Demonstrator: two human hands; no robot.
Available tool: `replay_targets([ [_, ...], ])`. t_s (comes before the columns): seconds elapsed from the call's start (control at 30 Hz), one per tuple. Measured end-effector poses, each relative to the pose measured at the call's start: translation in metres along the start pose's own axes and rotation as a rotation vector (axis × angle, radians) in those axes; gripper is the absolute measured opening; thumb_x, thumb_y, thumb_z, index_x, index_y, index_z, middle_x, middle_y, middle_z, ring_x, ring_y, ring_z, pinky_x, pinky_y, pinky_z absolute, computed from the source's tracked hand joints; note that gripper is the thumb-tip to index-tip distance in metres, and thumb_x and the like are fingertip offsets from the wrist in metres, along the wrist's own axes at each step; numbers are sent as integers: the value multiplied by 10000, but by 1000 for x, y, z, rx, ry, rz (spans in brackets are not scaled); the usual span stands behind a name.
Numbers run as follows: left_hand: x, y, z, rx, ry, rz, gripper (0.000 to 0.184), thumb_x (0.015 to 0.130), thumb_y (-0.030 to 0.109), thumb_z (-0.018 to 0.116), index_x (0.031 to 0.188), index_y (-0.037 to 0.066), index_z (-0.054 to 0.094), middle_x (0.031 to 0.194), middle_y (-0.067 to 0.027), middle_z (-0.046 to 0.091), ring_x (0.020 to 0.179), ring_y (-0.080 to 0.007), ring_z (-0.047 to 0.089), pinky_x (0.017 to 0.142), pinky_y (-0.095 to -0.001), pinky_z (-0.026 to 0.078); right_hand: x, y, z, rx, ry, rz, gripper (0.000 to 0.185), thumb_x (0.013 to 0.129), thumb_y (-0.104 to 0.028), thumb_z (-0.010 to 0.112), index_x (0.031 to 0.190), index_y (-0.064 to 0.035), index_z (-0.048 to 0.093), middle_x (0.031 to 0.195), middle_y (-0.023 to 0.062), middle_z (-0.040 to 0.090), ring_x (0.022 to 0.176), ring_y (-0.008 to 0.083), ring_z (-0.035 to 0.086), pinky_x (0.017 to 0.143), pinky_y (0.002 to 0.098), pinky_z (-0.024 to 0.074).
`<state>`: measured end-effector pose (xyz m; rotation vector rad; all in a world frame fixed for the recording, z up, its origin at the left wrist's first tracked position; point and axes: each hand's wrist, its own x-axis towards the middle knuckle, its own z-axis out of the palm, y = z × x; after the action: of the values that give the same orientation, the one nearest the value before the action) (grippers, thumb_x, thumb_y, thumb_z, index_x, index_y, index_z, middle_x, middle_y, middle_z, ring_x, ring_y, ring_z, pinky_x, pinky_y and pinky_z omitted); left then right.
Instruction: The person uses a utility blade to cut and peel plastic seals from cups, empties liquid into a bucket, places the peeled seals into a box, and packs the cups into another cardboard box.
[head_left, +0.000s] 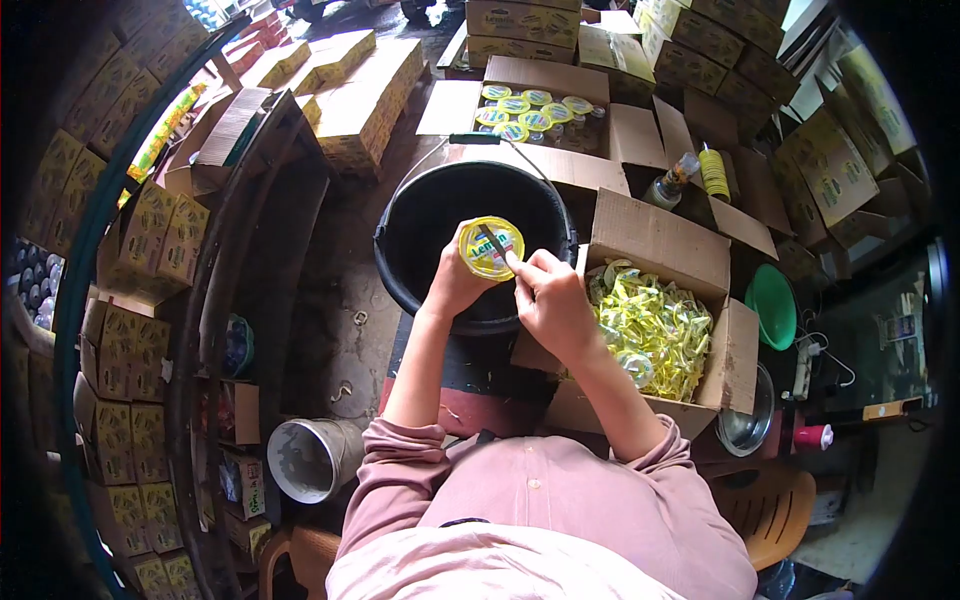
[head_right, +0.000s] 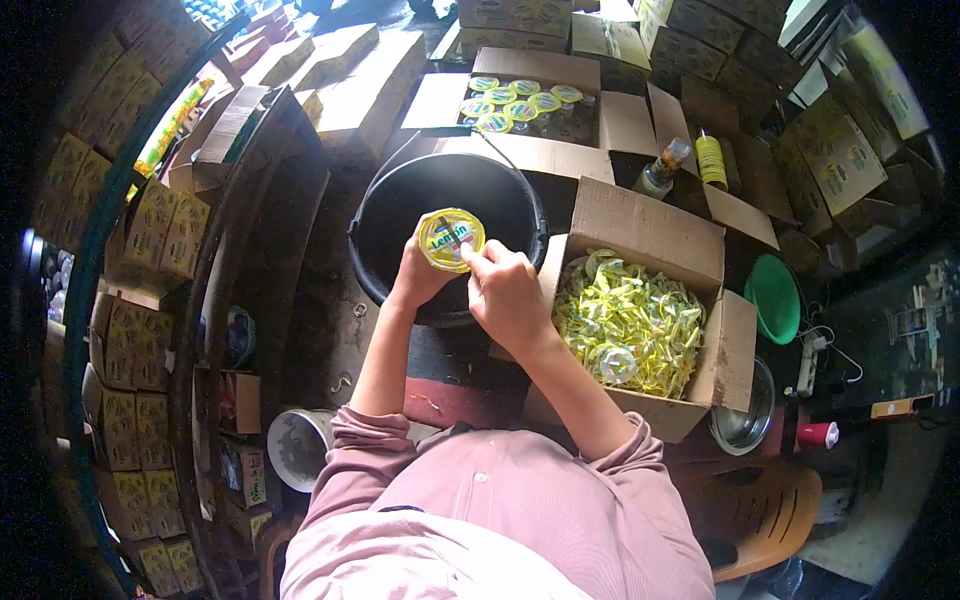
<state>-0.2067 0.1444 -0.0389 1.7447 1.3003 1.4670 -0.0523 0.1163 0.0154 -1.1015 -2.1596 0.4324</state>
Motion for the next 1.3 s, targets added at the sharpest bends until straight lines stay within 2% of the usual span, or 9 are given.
replay_targets([
  [0.4,-1,2,1,53,12,-7,556,557,56,794,1024,23,495,923,-102,603,857,-212,608,752,-298,494,-15,1,-17,-44,-104,6,283,711,-29,544,987,-5,603,810,139,534,727,300,555,718,377,441],
  [0.57,0,-1,0,88,20,23,556,559,48,786,1032,23,497,962,-99,593,898,-198,588,794,-291,473,-29,3,-40,59,-91,49,304,690,7,545,984,-18,620,743,143,550,676,307,550,650,389,454],
  [0.67,0,-5,1,72,6,25,525,560,34,777,1015,20,515,967,-98,583,914,-200,577,820,-291,461,-27,13,-55,26,-44,1,318,682,26,550,979,-52,632,737,133,552,669,299,543,631,370,436],
  [0.73,0,-6,1,1,-42,21,509,557,26,774,1004,18,530,964,-93,579,913,-198,574,825,-290,459,-15,23,-63,-78,-14,-119,342,678,31,558,979,-108,644,715,75,551,667,244,531,646,335,386],
  [0.83,-1,-3,-2,-114,-160,22,515,545,19,773,1008,20,545,958,-72,585,900,-169,573,817,-280,462,4,48,-60,-124,-5,-422,344,671,11,556,966,-140,649,715,27,549,685,193,540,697,314,401],
  [0.97,-3,-5,-2,-166,-260,-12,503,547,10,765,1003,29,551,944,-62,594,888,-149,575,808,-277,469,19,57,-51,-143,-89,-555,370,664,24,560,973,-160,645,747,14,559,701,171,546,713,300,404],
  [1.3,-3,-4,-2,-246,-288,-35,494,561,26,766,1004,32,547,946,-64,597,890,-153,577,806,-284,469,29,56,-45,-228,-172,-599,400,663,18,563,992,-197,640,729,-1,522,723,148,547,734,296,404],
])
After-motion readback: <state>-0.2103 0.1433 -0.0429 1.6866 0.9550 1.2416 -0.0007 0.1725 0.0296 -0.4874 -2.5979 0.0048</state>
